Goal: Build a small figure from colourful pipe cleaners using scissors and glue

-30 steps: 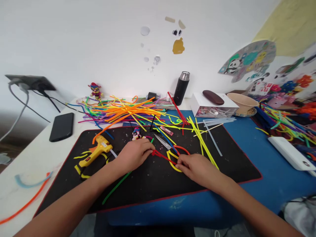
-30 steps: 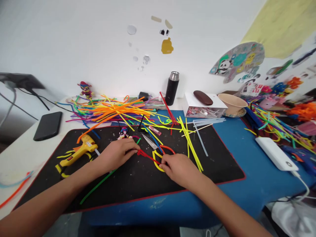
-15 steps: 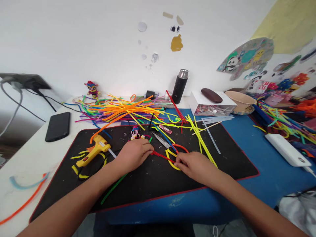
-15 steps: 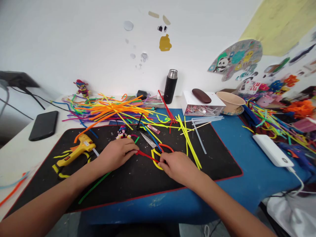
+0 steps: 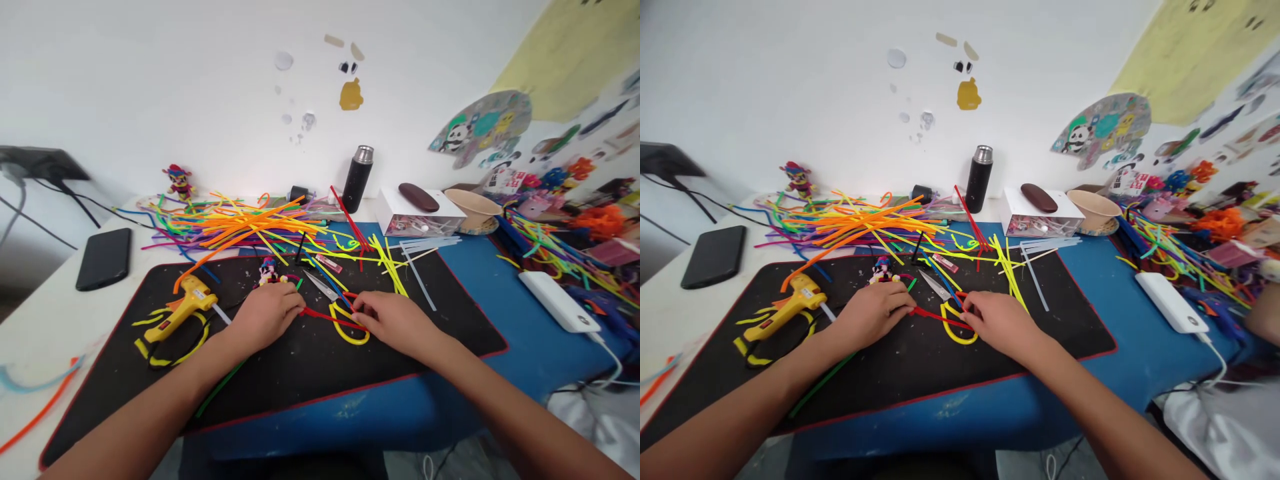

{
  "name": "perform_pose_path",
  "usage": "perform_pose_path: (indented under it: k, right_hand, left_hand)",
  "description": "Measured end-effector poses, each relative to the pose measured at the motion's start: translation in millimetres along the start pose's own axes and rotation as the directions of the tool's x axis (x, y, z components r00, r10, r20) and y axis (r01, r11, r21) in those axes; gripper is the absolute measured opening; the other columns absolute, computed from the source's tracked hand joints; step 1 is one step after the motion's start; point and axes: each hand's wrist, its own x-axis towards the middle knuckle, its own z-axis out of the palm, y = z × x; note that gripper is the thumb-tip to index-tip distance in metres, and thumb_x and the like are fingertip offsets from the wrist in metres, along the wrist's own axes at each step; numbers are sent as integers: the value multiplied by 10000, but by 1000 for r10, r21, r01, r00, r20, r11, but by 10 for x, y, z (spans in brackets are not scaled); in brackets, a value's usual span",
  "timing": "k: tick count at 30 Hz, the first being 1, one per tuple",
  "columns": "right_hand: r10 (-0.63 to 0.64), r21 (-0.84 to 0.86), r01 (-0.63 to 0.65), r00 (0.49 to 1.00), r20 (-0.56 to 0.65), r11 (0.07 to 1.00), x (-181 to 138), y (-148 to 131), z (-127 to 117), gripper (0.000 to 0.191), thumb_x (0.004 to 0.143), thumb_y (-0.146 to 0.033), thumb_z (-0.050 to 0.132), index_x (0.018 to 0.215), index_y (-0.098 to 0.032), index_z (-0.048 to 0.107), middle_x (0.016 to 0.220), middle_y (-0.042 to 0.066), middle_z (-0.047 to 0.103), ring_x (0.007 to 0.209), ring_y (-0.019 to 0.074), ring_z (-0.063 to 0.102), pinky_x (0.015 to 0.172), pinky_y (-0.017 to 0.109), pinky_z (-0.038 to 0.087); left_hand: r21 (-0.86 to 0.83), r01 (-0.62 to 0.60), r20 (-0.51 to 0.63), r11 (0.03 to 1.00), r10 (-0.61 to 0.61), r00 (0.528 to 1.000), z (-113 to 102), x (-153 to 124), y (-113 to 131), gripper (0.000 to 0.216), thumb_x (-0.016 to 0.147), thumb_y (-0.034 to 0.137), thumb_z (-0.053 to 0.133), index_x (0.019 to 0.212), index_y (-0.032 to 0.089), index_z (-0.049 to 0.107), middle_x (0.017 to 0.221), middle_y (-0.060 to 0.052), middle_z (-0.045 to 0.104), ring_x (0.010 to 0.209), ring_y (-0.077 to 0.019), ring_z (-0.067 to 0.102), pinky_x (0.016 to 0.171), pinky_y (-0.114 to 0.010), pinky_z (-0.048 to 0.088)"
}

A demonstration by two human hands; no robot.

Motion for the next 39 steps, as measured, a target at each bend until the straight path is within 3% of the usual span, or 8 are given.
perform_pose_path:
  k: [6, 18, 23, 27, 29, 32, 35, 39]
  right_hand:
    - [-15, -175, 20, 999, 32, 984, 54, -39, 49, 101, 976, -300, 692, 1022, -210, 684, 969, 43, 731, 751, 178, 648, 629, 270, 340]
    - [-24, -263, 42, 997, 70, 964, 20, -74, 141, 82, 946, -164, 607, 999, -187, 666, 1014, 82, 720, 786, 197, 673, 660, 293, 336]
    - [10, -160, 6, 995, 99, 987, -89, 51, 63, 75, 870, -133, 622, 895, -202, 610, 857, 33, 696, 702, 171, 608, 629, 271, 319]
    - [49, 106, -59, 994, 98, 993, -188, 235, 41, 122, 809, -139, 639, 863, -214, 558, 741, -29, 617, 640, 138, 532, 614, 252, 333]
    - [68, 353, -104, 991, 112, 930, -213, 321, 57, 137, 808, -192, 653, 841, -216, 522, 721, -48, 572, 638, 125, 503, 606, 238, 357]
    - [125, 650, -237, 969, 215, 722, -227, 388, 65, 238, 821, -333, 711, 900, -218, 519, 714, -71, 539, 552, 87, 427, 519, 210, 320]
    - [182, 792, -363, 932, 314, 491, -239, 370, 19, 388, 818, -495, 759, 919, -228, 495, 654, -94, 498, 448, 43, 252, 437, 192, 142]
    - [104, 901, -357, 934, 342, 247, -249, 299, -40, 534, 798, -605, 803, 869, -228, 432, 662, -83, 513, 437, 10, 165, 432, 182, 44]
  left_hand:
    - [26, -23, -32, 999, 24, 999, 1, -6, -2, 233, 1045, 226, 541, 947, 224, 752, 923, -45, 715, 867, -204, 675, 750, -319, 476]
    - [35, -24, -14, 999, 24, 1000, -2, -4, 1, 238, 1039, 219, 531, 945, 228, 749, 918, -49, 701, 855, -202, 666, 746, -305, 471]
    - [29, -9, -18, 1000, 9, 1000, 3, -11, 2, 232, 1034, 207, 532, 934, 217, 741, 910, -49, 703, 838, -206, 671, 745, -322, 466]
    - [6, -11, -35, 1000, 11, 999, 23, -9, -7, 223, 1028, 203, 540, 932, 219, 741, 897, -51, 695, 831, -206, 667, 732, -321, 466]
    - [-4, -12, -46, 1000, 12, 999, 33, -9, -10, 223, 1026, 204, 542, 927, 220, 742, 891, -50, 689, 827, -202, 665, 732, -317, 470]
    - [-1, -10, -55, 1000, 10, 998, 28, -10, -8, 231, 1027, 208, 537, 917, 221, 740, 886, -49, 688, 822, -200, 664, 733, -317, 472]
    - [3, -9, -51, 1000, 9, 999, 5, -9, -1, 245, 1034, 217, 528, 917, 228, 742, 890, -47, 696, 831, -205, 668, 734, -321, 467]
    - [32, -13, -25, 999, 14, 1000, -9, -6, 4, 232, 1035, 221, 540, 926, 227, 744, 900, -41, 706, 840, -208, 675, 738, -324, 462]
